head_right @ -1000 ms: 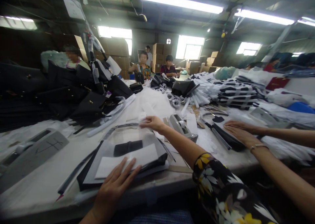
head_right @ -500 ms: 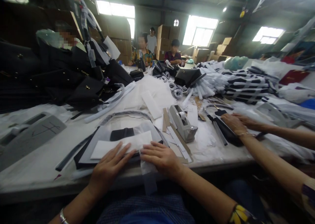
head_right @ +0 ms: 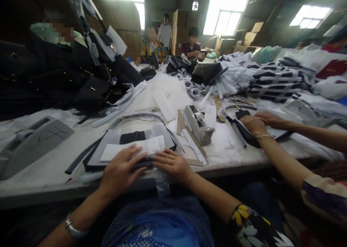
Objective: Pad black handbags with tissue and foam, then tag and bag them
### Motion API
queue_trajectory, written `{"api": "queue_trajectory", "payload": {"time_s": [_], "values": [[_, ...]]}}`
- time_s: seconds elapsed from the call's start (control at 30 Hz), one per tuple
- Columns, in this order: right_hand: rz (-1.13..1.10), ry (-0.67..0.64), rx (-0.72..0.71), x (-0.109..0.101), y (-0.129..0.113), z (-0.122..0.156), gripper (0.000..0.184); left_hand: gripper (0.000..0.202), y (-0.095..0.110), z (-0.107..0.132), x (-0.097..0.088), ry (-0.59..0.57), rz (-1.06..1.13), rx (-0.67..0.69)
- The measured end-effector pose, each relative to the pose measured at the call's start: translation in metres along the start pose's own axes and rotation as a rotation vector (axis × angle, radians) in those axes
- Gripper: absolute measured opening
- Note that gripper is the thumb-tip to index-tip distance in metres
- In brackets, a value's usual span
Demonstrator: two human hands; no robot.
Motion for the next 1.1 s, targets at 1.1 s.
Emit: {"api": "queue_trajectory", "payload": {"time_s": [1.1], "values": [[0.004,-0.411,0.227,0.029,0.093,-0.094,0.048,0.048,0.025,0.002,0.011,0.153,-0.045,0.013]]}}
Point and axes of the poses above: each hand's wrist, its own z-axis away from the middle knuckle, its own x-axis out of the palm, y = z × x, the point moved 7 cm from there along -z, towards the middle knuckle, and after that the axes turned 12 degrees about -x, right-handed, at the moved point
